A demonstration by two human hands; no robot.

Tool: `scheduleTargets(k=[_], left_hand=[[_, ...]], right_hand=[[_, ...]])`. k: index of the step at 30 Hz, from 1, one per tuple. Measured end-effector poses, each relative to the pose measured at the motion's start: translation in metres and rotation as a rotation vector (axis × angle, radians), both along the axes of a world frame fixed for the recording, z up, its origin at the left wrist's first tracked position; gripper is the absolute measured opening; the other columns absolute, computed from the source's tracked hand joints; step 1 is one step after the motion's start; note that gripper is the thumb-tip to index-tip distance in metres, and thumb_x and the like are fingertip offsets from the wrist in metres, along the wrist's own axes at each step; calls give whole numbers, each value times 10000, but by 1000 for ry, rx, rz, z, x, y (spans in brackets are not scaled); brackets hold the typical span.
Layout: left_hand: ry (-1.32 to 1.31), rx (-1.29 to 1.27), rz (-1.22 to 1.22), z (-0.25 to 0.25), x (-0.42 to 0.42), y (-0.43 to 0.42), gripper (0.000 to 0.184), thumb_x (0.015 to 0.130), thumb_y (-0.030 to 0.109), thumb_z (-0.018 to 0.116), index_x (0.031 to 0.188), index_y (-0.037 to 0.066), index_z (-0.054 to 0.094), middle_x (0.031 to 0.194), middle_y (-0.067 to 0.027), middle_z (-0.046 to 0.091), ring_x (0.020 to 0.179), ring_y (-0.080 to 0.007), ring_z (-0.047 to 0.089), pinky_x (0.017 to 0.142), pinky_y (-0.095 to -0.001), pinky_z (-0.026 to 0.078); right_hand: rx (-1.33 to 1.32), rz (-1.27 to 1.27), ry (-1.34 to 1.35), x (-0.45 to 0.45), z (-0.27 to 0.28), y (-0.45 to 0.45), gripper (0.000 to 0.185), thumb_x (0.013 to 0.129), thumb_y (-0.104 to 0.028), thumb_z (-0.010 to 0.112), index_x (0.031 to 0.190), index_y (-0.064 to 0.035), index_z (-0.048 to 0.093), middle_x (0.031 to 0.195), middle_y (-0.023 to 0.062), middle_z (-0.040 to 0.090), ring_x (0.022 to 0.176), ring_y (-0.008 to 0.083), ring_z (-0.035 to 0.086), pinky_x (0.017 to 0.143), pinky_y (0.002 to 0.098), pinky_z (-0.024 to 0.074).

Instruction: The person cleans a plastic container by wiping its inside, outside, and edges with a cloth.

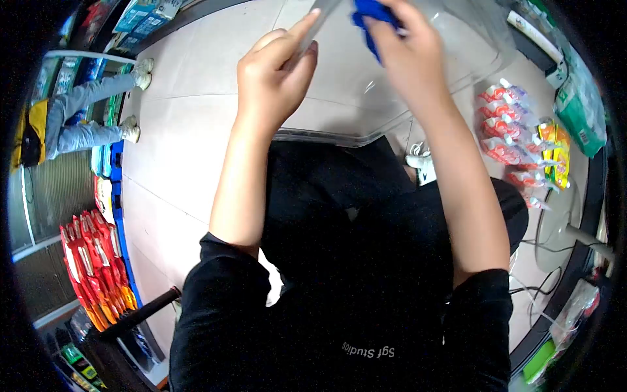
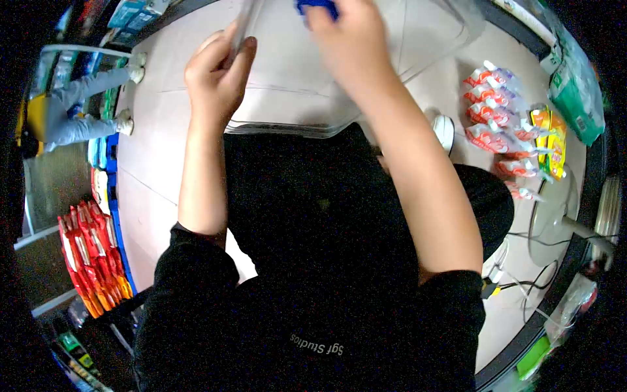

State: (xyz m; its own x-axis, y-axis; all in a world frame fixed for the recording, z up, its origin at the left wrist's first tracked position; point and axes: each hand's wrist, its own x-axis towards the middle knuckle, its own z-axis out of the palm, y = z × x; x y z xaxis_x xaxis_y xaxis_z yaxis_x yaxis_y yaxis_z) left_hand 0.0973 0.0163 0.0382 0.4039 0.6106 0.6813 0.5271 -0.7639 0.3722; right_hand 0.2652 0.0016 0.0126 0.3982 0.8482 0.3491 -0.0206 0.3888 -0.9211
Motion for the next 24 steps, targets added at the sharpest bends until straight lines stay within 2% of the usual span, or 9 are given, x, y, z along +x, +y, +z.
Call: scheduleTargets(k=[1, 4, 6, 10, 13, 14, 16, 17, 24], left_hand=[[-127, -30, 5, -7, 1, 1, 368, 709, -41, 654, 1071, 26, 666, 613, 42, 444, 547, -62, 406, 524, -197, 355], [-387, -312, -53, -18, -12, 7, 228, 742, -53, 640, 964, -107, 641, 819, -81, 607, 604, -43, 423, 565, -185, 380], [-585, -398, -181, -22, -19, 12, 311, 682, -126, 496, 973, -162, 601, 914, -163, 594, 588, -72, 429, 511, -207, 370], [-750, -459, -310, -21, -30, 20, 187, 616, -137, 499, 768, -118, 606, 573, -21, 472, 535, -84, 445, 1031, -405, 373], [-845, -528, -299, -20, -34, 19, 321, 614, -128, 501, 908, -121, 631, 597, -16, 487, 530, -72, 436, 712, -248, 474], [-848, -531, -296, -19, -32, 16, 321, 614, -128, 501, 908, -121, 631, 597, -16, 487, 530, -72, 436, 712, -248, 474], [-655, -461, -255, -20, -30, 14, 476, 611, -123, 515, 1077, -104, 613, 616, 6, 474, 543, -51, 421, 562, -188, 386], [-568, -459, -230, -24, -31, 15, 501, 712, -98, 518, 1209, -148, 488, 695, -16, 483, 570, -64, 414, 517, -189, 319], [-522, -414, -215, -26, -23, 16, 437, 704, -105, 526, 1138, -137, 558, 679, -16, 502, 547, -52, 411, 504, -179, 332]], right_hand=[[240, -229, -529, -5, -1, 10, 308, 746, 61, 551, 1044, 3, 601, 1008, 193, 596, 859, 327, 598, 785, 334, 478], [70, -227, -597, -33, -5, 15, 278, 779, 30, 495, 1036, 7, 596, 968, 194, 581, 951, 350, 524, 813, 397, 463], [55, -258, -813, -46, -8, 16, 227, 775, 54, 507, 992, 18, 561, 932, 163, 590, 869, 287, 580, 759, 374, 490], [134, -334, -916, -79, -48, 15, 257, 794, -35, 565, 1042, -46, 630, 930, 81, 596, 845, 246, 585, 696, 342, 505], [65, -141, -998, -95, -68, -2, 258, 719, -57, 556, 961, -21, 638, 903, 95, 558, 813, 273, 556, 658, 363, 498], [54, -72, -1087, -99, -77, -10, 250, 712, -65, 563, 943, -15, 643, 910, 89, 564, 813, 262, 556, 645, 354, 497], [91, 4, -1075, -99, -79, -13, 219, 722, -83, 563, 913, -30, 656, 916, 83, 567, 817, 249, 560, 639, 345, 500], [89, 9, -1077, -96, -80, -14, 219, 722, -83, 563, 913, -30, 656, 916, 83, 567, 817, 249, 560, 639, 345, 500], [-156, 182, -1360, -69, -61, -32, 237, 771, -78, 544, 975, -65, 663, 962, 78, 576, 829, 244, 588, 655, 349, 522]])
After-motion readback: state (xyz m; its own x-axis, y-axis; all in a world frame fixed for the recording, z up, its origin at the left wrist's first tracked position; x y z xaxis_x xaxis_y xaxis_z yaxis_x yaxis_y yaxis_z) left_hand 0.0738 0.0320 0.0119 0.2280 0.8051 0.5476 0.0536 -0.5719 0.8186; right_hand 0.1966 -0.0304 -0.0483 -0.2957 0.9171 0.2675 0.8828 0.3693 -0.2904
